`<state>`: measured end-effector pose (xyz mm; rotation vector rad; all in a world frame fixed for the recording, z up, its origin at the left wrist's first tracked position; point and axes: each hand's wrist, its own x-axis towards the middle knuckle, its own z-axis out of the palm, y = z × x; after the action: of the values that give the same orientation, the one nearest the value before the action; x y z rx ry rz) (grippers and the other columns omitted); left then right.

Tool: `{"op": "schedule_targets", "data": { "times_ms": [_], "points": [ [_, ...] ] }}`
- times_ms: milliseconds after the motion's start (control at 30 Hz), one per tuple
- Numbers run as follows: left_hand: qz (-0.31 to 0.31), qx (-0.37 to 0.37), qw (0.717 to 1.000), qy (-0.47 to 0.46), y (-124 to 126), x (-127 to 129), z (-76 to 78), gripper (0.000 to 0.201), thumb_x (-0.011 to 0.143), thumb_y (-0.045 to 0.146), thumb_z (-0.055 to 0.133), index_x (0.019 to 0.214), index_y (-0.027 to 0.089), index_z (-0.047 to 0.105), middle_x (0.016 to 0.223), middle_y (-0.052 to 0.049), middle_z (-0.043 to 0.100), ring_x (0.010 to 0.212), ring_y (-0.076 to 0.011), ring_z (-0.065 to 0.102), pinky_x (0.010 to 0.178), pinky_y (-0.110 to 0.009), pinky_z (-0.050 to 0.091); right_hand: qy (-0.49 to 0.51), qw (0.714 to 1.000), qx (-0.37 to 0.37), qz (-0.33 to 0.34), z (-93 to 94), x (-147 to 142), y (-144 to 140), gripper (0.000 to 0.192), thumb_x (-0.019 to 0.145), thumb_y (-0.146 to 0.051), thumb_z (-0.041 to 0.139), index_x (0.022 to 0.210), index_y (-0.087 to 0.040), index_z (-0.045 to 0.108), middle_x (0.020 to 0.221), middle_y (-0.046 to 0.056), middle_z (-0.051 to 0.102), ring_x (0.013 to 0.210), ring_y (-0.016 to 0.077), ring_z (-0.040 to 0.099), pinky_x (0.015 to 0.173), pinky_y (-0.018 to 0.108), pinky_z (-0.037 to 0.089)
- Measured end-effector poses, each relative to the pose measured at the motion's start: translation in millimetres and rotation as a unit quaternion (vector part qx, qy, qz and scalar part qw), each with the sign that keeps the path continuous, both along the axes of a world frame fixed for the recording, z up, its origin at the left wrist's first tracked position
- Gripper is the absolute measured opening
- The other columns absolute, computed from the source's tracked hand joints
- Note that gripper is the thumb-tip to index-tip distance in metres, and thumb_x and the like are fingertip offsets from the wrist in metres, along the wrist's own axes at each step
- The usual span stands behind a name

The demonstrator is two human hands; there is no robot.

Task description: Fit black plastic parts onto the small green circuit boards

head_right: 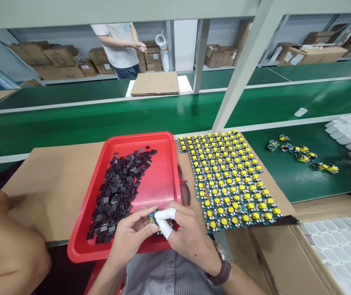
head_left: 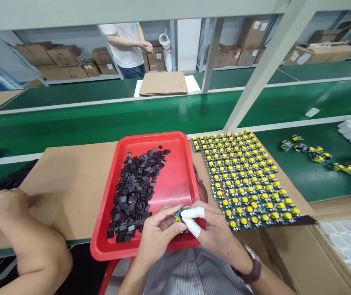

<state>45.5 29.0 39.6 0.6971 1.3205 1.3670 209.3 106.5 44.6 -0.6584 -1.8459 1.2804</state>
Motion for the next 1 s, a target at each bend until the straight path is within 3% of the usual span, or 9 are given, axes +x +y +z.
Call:
{"op": "schedule_targets", "data": {
  "times_ms": [100, 233, 367, 467, 567, 633, 700, 867, 1000],
  "points": [
    [-0.006, 0.002, 1.000, 0.020, -0.7, 1.1, -1.5, 0.037, 0.076, 0.025, 0.088, 0.112, 0.028, 0.082, 0.101, -0.005, 0.073, 0.087, -0.0168, 0.072, 0.079, -0.028, 0.063, 0.008, 1.000, -0.020, 0.014, -4.3, 5.0, 4.2, 0.024, 0.093, -0.012, 0.067, 0.108, -0.027, 0.078, 0.089, 0.002, 0.071, 0.079, 0.0157, 0.067, 0.071, 0.027, 0.054],
    [-0.016, 0.065, 0.991, 0.114, -4.7, 4.9, -6.7, 0.047, 0.079, 0.023, 0.086, 0.124, 0.033, 0.076, 0.128, -0.007, 0.063, 0.095, -0.0177, 0.071, 0.084, -0.031, 0.063, 0.004, 0.995, -0.095, 0.023, -12.3, 8.6, 7.7, 0.022, 0.095, -0.020, 0.068, 0.112, -0.028, 0.078, 0.098, 0.004, 0.076, 0.088, 0.0170, 0.072, 0.080, 0.029, 0.060],
    [0.010, 0.105, 0.958, 0.266, -10.7, 8.0, -12.5, 0.041, 0.087, 0.019, 0.078, 0.125, 0.035, 0.072, 0.122, -0.004, 0.068, 0.101, -0.0178, 0.070, 0.087, -0.029, 0.061, 0.026, 0.975, -0.219, -0.009, -17.8, 7.4, 2.0, 0.021, 0.092, -0.029, 0.073, 0.112, -0.024, 0.077, 0.095, 0.005, 0.079, 0.082, 0.0192, 0.076, 0.077, 0.031, 0.065],
    [0.033, 0.125, 0.928, 0.350, -14.6, 8.5, -15.8, 0.038, 0.092, 0.016, 0.072, 0.126, 0.033, 0.070, 0.122, -0.004, 0.070, 0.111, -0.0190, 0.068, 0.097, -0.031, 0.058, 0.028, 0.990, -0.137, -0.005, -17.2, 6.7, -5.2, 0.023, 0.092, -0.024, 0.074, 0.115, -0.027, 0.077, 0.106, 0.006, 0.077, 0.090, 0.0200, 0.075, 0.082, 0.033, 0.064],
    [0.051, 0.161, 0.900, 0.402, -16.5, 9.6, -17.4, 0.044, 0.093, 0.010, 0.067, 0.133, 0.030, 0.066, 0.124, -0.005, 0.069, 0.114, -0.0194, 0.068, 0.100, -0.032, 0.058, 0.022, 1.000, -0.008, -0.009, -15.6, 5.6, -12.1, 0.042, 0.092, -0.013, 0.071, 0.130, -0.032, 0.071, 0.119, 0.007, 0.073, 0.101, 0.0199, 0.071, 0.089, 0.034, 0.061],
    [0.060, 0.190, 0.877, 0.436, -16.6, 11.9, -18.0, 0.049, 0.093, 0.006, 0.066, 0.137, 0.027, 0.064, 0.125, -0.007, 0.069, 0.114, -0.0194, 0.069, 0.101, -0.031, 0.058, 0.024, 0.999, 0.028, -0.019, -14.9, 3.4, -15.7, 0.050, 0.092, -0.010, 0.070, 0.136, -0.033, 0.066, 0.121, 0.007, 0.071, 0.104, 0.0197, 0.070, 0.091, 0.034, 0.061],
    [0.071, 0.214, 0.855, 0.466, -16.5, 15.3, -19.3, 0.054, 0.092, 0.003, 0.063, 0.142, 0.024, 0.060, 0.126, -0.009, 0.069, 0.116, -0.0199, 0.068, 0.101, -0.031, 0.058, 0.029, 0.999, 0.034, -0.021, -14.2, -0.2, -18.3, 0.050, 0.092, -0.009, 0.070, 0.135, -0.033, 0.066, 0.120, 0.006, 0.071, 0.103, 0.0197, 0.070, 0.092, 0.034, 0.060],
    [0.104, 0.238, 0.811, 0.525, -15.3, 20.5, -21.4, 0.063, 0.091, -0.002, 0.060, 0.150, 0.018, 0.051, 0.130, -0.014, 0.067, 0.122, -0.0232, 0.066, 0.102, -0.035, 0.058, 0.032, 0.999, -0.017, -0.021, -12.4, -9.1, -20.8, 0.031, 0.095, -0.013, 0.067, 0.121, -0.028, 0.074, 0.118, 0.008, 0.070, 0.104, 0.0211, 0.069, 0.091, 0.034, 0.059],
    [0.095, 0.228, 0.815, 0.524, -11.6, 15.3, -11.1, 0.062, 0.091, 0.001, 0.063, 0.148, 0.022, 0.054, 0.126, -0.011, 0.069, 0.117, -0.0243, 0.068, 0.099, -0.036, 0.060, 0.058, 0.996, -0.074, -0.004, -13.6, -8.3, -20.0, 0.032, 0.097, -0.018, 0.067, 0.126, -0.030, 0.072, 0.125, 0.009, 0.068, 0.113, 0.0224, 0.067, 0.098, 0.037, 0.058]
  ]
}}
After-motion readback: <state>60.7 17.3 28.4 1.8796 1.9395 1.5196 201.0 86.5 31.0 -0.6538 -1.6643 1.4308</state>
